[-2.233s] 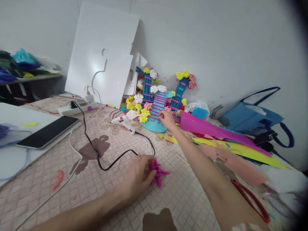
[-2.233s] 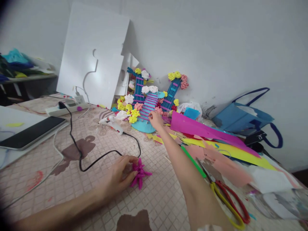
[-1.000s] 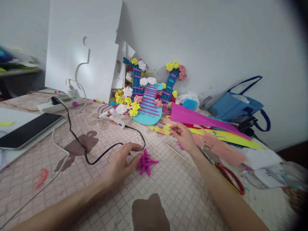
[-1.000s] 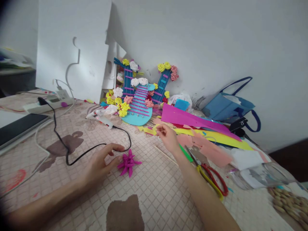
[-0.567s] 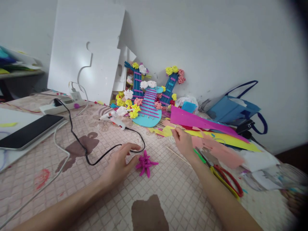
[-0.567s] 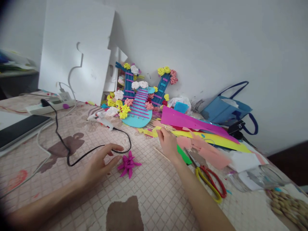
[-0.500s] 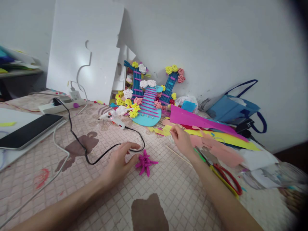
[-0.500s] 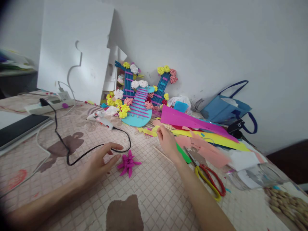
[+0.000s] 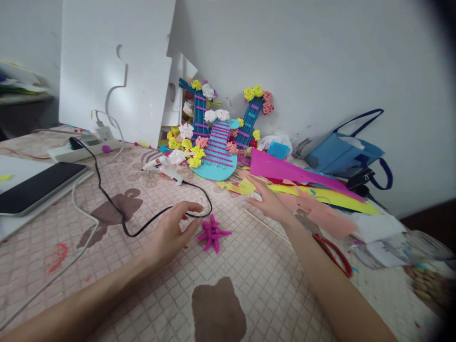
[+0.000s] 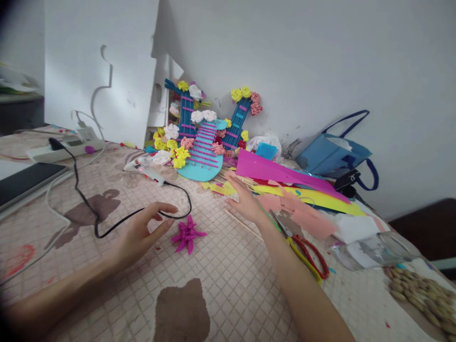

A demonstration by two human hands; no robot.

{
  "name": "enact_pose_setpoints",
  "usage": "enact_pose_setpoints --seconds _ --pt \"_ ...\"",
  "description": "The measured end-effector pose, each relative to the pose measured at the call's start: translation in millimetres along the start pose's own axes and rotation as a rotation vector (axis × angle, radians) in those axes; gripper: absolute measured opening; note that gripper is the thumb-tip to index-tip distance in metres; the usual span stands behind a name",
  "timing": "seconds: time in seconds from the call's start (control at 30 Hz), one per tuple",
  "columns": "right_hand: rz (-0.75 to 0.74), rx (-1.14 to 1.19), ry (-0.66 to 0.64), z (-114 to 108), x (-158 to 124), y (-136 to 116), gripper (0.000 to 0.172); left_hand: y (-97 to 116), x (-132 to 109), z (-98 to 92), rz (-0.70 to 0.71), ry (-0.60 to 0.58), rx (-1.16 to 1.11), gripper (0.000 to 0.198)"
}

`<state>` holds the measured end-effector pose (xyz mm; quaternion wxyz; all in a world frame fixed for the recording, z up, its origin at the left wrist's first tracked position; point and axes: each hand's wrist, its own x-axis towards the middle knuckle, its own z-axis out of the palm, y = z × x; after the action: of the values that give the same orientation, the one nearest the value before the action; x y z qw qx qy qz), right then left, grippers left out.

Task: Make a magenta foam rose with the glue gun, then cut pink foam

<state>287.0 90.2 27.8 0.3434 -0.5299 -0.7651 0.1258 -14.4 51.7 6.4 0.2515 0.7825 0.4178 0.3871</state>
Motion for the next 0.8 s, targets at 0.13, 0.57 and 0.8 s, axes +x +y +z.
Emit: enact_pose_setpoints --seconds 0.13,0.57,0.8 --pt "0.118 0.395 -0.136 -3 0 -9 0.032 0 -1 0.1 -0.034 -0.002 -0.009 0.019" --pt "0.269 0.675 -0.146 2 0 -29 0.027 -1 6 1.5 -0.027 0.004 -0.075 0.017" --pt "0.114 0.628 -0.354 13 -8 -79 0.042 31 43 12.7 0.134 -0.066 -0.187 0.053"
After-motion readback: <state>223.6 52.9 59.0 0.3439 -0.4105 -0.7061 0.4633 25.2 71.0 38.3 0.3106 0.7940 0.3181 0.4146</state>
